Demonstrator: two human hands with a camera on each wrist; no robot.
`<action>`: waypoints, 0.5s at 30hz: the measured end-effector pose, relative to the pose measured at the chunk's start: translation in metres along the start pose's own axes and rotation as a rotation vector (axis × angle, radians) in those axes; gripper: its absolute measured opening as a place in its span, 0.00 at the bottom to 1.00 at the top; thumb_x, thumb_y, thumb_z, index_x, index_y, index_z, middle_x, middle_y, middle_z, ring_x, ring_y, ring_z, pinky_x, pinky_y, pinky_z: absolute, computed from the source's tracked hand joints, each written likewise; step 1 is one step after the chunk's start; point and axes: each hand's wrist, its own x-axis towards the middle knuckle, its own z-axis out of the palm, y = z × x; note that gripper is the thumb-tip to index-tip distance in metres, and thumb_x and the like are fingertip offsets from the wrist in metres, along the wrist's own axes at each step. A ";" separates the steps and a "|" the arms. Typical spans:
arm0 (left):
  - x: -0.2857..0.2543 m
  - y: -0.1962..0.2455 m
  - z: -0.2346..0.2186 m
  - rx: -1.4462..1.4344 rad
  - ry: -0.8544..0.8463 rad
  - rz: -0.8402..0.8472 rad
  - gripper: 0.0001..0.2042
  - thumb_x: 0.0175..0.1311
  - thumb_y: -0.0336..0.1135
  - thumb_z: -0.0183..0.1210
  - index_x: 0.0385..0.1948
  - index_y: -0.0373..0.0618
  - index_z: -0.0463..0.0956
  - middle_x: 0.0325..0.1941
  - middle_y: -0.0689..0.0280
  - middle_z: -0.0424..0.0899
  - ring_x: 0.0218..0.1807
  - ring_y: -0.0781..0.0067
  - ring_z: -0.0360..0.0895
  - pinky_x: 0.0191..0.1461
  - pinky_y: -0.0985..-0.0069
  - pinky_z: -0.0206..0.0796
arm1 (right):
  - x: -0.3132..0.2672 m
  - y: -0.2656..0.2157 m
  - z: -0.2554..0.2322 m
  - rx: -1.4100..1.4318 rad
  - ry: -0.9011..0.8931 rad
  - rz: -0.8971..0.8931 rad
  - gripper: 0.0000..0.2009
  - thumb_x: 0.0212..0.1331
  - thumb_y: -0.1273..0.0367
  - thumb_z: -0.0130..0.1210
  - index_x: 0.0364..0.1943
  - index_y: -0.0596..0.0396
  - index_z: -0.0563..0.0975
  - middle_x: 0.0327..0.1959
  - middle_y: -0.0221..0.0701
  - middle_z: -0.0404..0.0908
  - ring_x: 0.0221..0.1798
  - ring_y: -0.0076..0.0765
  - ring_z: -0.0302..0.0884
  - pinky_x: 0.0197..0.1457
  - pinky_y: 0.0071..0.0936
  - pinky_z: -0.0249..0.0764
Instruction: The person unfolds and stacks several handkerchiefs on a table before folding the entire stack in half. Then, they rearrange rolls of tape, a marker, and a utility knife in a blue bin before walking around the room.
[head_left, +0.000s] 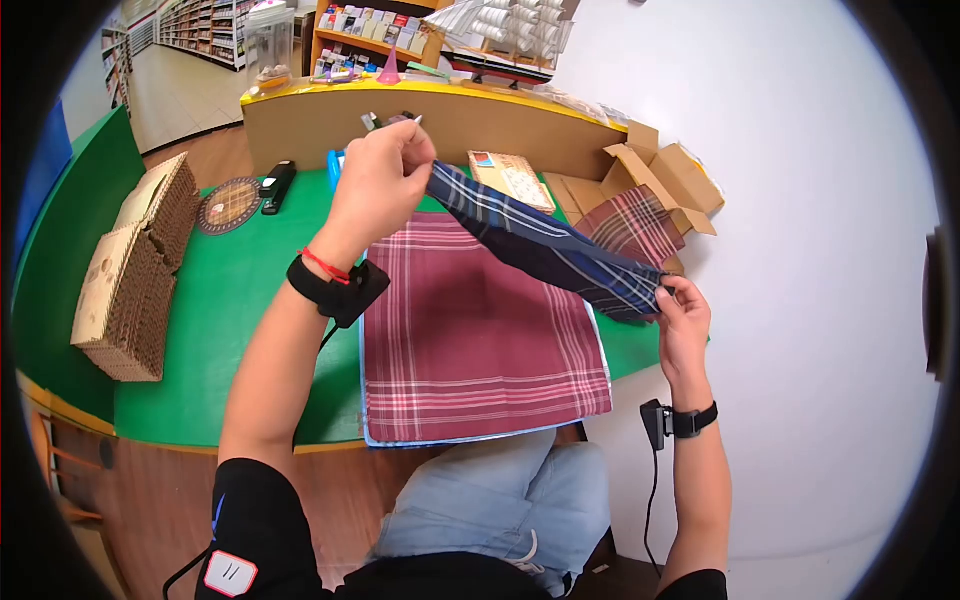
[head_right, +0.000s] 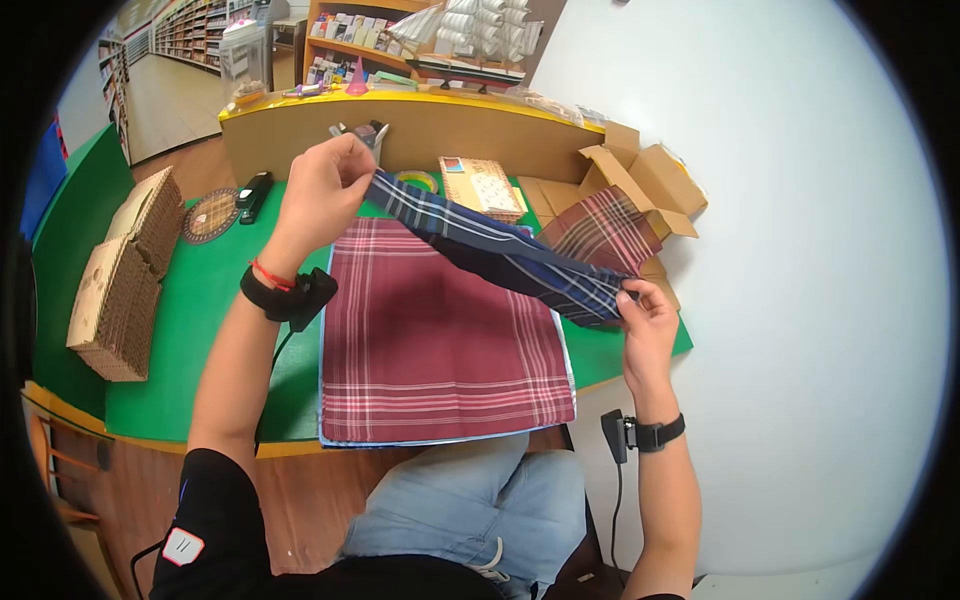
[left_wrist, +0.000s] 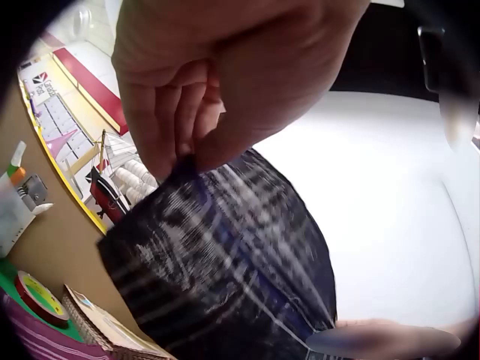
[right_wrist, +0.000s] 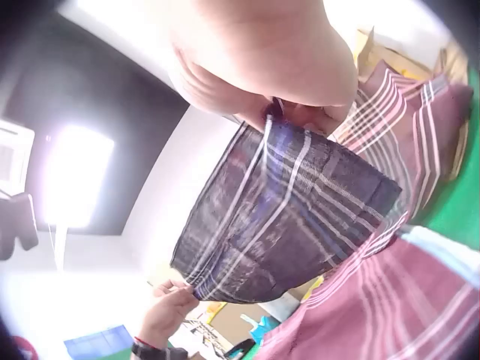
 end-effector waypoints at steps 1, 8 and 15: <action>0.000 0.000 -0.001 -0.089 -0.021 -0.019 0.03 0.57 0.24 0.62 0.31 0.35 0.79 0.24 0.57 0.84 0.26 0.64 0.83 0.35 0.70 0.75 | -0.005 -0.001 -0.001 -0.105 -0.002 -0.035 0.09 0.63 0.78 0.59 0.47 0.60 0.80 0.35 0.22 0.79 0.39 0.15 0.74 0.45 0.17 0.71; 0.002 0.004 -0.007 0.001 -0.405 -0.067 0.05 0.57 0.25 0.58 0.32 0.33 0.80 0.23 0.58 0.82 0.25 0.71 0.80 0.32 0.71 0.71 | -0.018 -0.005 0.004 -0.182 -0.022 -0.172 0.16 0.61 0.80 0.59 0.54 0.63 0.79 0.42 0.25 0.80 0.40 0.17 0.73 0.46 0.15 0.68; 0.006 -0.008 -0.016 0.030 -0.586 -0.224 0.07 0.57 0.27 0.54 0.30 0.33 0.80 0.20 0.64 0.79 0.25 0.78 0.78 0.30 0.76 0.69 | -0.008 -0.008 -0.011 -0.016 -0.258 0.161 0.20 0.60 0.83 0.55 0.58 0.66 0.77 0.48 0.31 0.83 0.47 0.21 0.79 0.54 0.21 0.75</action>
